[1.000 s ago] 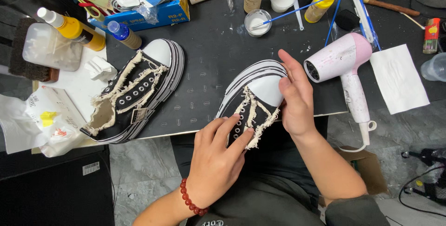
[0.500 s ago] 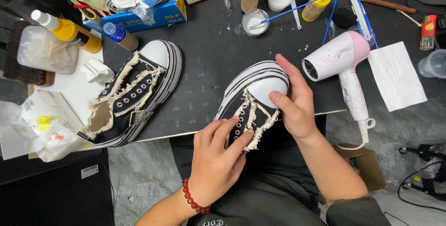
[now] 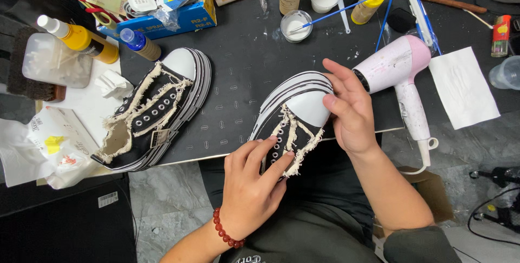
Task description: The person uses a hair dryer to heat parts of a black sneaker and then applies white liquid from a jar to the sole using a small brush.
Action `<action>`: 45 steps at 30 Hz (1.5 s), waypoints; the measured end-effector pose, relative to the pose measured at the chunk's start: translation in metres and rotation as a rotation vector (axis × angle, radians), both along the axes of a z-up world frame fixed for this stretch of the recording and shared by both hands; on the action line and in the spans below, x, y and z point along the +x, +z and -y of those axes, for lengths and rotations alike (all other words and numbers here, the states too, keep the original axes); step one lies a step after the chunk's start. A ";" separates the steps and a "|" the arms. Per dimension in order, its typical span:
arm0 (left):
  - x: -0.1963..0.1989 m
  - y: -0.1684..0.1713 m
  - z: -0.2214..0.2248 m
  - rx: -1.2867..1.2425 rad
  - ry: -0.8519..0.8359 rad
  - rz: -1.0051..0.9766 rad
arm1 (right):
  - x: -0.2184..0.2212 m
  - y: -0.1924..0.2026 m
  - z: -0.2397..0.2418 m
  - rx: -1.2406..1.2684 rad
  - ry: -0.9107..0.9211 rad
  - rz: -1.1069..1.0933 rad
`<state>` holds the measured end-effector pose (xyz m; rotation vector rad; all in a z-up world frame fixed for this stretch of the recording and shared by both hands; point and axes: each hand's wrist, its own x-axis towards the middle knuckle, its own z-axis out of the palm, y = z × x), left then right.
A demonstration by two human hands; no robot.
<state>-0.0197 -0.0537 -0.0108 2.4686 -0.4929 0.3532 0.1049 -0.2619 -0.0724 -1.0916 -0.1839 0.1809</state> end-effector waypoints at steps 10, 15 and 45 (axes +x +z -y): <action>0.002 -0.002 -0.001 -0.005 0.009 0.003 | -0.010 -0.013 0.008 0.028 0.057 0.084; 0.003 -0.002 0.000 -0.001 0.011 0.005 | -0.012 -0.016 0.010 0.040 0.073 0.092; 0.022 0.024 -0.037 -0.230 0.076 -0.188 | -0.024 -0.030 0.001 -0.341 -0.228 0.264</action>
